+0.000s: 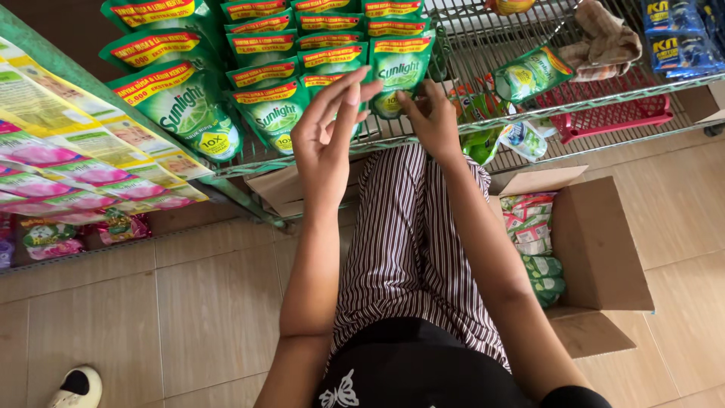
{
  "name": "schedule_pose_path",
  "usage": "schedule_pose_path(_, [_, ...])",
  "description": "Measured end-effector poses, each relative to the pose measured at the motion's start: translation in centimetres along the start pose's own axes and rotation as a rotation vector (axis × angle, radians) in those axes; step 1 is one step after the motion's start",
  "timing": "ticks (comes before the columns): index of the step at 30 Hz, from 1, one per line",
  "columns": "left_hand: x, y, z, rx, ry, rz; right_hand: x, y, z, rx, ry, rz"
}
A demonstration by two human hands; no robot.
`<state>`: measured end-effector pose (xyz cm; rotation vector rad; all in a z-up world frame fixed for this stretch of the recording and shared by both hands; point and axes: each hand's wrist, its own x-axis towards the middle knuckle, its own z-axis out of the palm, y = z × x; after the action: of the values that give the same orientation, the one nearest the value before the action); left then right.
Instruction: The person sits on the floor and repeatedly picks up packets of Sunlight dish soap from a cardboard box, then places them on a wire shelf. The person arranges the packets in rows and adjusts their positions to align with existing stock.
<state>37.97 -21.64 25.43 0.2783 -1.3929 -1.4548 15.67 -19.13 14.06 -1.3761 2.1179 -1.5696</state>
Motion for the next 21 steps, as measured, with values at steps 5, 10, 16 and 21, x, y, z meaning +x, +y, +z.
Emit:
schedule_pose_path(5, [0.1,-0.5,-0.4,0.006,0.009,-0.021,-0.8,1.1,1.0,-0.010,0.021,-0.076])
schedule_pose_path(10, [-0.1,-1.1,-0.3,-0.001,-0.007,-0.044,-0.4,1.4,1.6,-0.079,0.044,-0.109])
schedule_pose_path(16, [-0.2,-1.4,-0.3,-0.008,-0.002,-0.069,-0.4,1.3,1.9,-0.058,0.050,-0.132])
schedule_pose_path(21, [-0.3,-1.5,-0.4,0.008,-0.001,-0.054,-0.6,1.2,2.1,-0.083,0.062,-0.119])
